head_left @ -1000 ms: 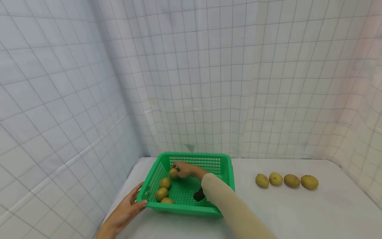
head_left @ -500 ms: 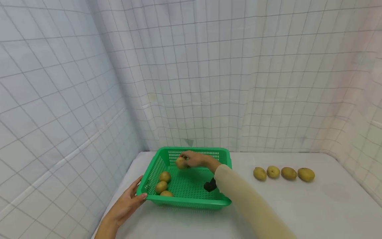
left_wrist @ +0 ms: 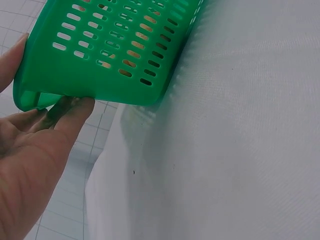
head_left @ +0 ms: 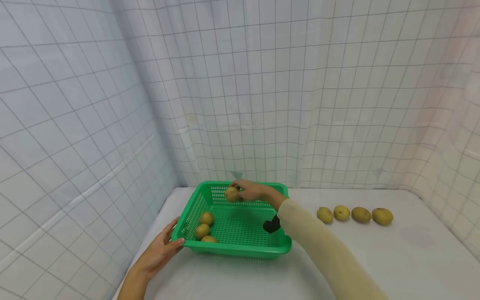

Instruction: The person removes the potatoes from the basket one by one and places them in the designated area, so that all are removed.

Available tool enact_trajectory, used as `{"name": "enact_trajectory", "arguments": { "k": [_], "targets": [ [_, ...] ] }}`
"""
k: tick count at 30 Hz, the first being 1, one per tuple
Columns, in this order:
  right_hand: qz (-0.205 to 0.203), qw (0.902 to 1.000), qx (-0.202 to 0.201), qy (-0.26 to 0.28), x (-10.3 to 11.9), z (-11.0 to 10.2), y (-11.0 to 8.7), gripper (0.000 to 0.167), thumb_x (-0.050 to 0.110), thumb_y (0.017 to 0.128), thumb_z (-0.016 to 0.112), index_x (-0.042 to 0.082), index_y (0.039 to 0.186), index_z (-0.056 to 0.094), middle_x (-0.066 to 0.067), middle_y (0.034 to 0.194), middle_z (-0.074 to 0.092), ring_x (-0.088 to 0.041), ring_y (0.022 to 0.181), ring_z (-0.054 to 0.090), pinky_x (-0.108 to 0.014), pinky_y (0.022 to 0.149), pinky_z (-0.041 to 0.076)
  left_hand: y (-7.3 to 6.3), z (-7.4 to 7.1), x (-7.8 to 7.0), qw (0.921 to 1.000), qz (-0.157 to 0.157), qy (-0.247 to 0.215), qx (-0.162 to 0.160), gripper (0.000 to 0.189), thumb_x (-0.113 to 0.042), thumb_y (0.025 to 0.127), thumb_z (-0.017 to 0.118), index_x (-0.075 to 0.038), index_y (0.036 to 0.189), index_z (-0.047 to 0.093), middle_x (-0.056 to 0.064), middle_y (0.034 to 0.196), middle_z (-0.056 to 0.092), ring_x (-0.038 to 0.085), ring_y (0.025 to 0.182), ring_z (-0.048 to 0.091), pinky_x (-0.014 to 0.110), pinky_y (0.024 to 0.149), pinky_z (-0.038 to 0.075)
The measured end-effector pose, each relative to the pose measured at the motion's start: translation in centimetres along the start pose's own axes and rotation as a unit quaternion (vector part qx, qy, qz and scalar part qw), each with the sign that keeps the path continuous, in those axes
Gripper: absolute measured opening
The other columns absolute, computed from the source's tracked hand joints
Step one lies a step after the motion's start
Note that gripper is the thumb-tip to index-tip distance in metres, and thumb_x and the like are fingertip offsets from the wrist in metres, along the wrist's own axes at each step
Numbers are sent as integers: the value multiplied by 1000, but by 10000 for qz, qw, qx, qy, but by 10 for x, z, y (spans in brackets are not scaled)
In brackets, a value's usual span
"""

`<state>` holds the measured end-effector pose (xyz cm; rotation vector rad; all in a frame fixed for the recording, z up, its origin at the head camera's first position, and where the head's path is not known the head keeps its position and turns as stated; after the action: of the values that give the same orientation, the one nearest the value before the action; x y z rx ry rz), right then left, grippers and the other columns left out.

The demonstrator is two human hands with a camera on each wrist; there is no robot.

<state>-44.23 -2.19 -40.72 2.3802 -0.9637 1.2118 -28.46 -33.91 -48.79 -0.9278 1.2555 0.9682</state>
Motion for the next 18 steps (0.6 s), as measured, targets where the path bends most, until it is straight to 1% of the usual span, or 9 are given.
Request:
{"name": "enact_trajectory", "arguments": {
  "k": [3,6,12,18],
  "targets": [
    [-88,9999,-57,-14,3,-5,-4,44,6,109,51,-2,151,43,-22,147,47,-31,125,55,-39,92,56,-1,0,0,10000,-22,-8,3,87,-1,107,54,-11,166,-8,22,169,0,39,151,15,25,108,42],
    [-40,9999,-105,3,3,-9,-11,46,10,109,52,-1,152,42,-21,150,44,-32,130,52,-38,95,55,-2,0,0,10000,-24,-27,24,87,0,107,54,-10,166,-9,22,169,0,39,151,15,24,107,42],
    [51,9996,-275,-26,-1,-19,-25,47,14,109,55,1,152,44,-18,148,47,-31,130,51,-44,100,51,-1,0,0,10000,38,-53,37,86,1,107,53,-9,166,-9,23,168,1,39,151,16,24,107,42],
    [-30,9994,-241,262,-8,-32,-44,47,14,110,53,-2,153,41,-22,149,45,-33,129,53,-46,100,52,1,2,-1,9999,103,0,85,86,1,107,52,-8,165,-9,23,168,1,38,151,15,23,106,43]
  ]
}}
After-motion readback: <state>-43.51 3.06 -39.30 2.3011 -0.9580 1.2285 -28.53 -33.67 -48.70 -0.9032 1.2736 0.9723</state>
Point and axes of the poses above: each hand's wrist, its own y-axis towards the middle knuckle, its own z-axis out of the palm, x = y × z, the point moved 2 cm from there along y, towards the middle knuckle
